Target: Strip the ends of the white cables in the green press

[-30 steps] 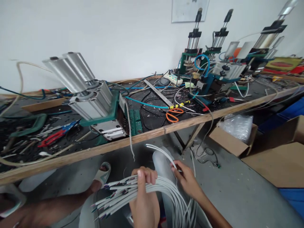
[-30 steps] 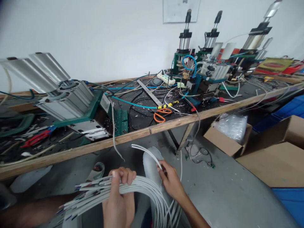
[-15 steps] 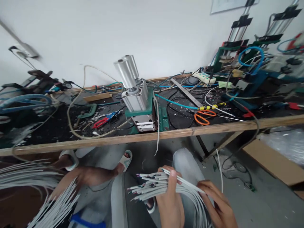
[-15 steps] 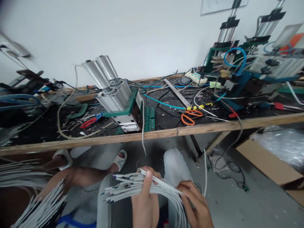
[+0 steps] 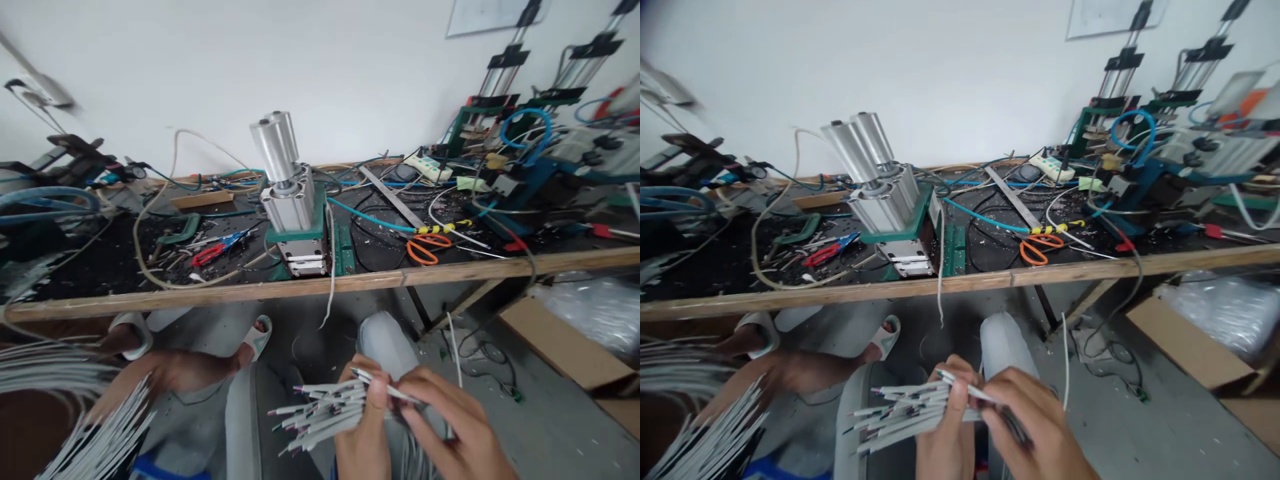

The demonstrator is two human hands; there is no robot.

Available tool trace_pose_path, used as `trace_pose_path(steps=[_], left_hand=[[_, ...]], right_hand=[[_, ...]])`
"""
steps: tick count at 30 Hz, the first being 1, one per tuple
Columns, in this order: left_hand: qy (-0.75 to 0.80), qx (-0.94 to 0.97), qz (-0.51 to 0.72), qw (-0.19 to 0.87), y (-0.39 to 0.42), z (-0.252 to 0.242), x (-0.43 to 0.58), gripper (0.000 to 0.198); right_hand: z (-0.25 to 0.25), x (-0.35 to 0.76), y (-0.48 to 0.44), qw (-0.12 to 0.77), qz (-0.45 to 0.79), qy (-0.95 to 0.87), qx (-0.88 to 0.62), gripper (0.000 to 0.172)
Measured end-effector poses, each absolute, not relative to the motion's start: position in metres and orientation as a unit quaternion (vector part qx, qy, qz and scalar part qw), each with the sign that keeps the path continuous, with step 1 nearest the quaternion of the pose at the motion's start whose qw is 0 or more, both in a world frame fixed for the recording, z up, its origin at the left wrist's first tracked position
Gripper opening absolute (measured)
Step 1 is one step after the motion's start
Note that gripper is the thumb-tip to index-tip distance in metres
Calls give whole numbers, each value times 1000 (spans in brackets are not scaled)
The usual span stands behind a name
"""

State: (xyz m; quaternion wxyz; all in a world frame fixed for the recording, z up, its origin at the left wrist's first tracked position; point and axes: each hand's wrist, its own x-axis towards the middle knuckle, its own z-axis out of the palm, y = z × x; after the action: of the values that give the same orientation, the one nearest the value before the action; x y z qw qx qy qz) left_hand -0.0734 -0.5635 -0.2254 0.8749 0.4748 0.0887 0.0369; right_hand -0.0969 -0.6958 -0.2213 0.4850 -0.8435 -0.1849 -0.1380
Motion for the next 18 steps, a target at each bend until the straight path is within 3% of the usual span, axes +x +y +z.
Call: trace_pose_path(steps=[6,11,18], left_hand=[[67,460,24,885,-548,-220,-70,31],[57,499,64,862,-542,-222,-71,36],[90,479,5,873,-539,-238,-71,33]], right_hand=[[-198,-83,-661,563,-145,-146,-801,10],[-202,-97,-641,536,-236,-144,-798,24],[-204,-97,-648,622,-283,-59,-728,18]])
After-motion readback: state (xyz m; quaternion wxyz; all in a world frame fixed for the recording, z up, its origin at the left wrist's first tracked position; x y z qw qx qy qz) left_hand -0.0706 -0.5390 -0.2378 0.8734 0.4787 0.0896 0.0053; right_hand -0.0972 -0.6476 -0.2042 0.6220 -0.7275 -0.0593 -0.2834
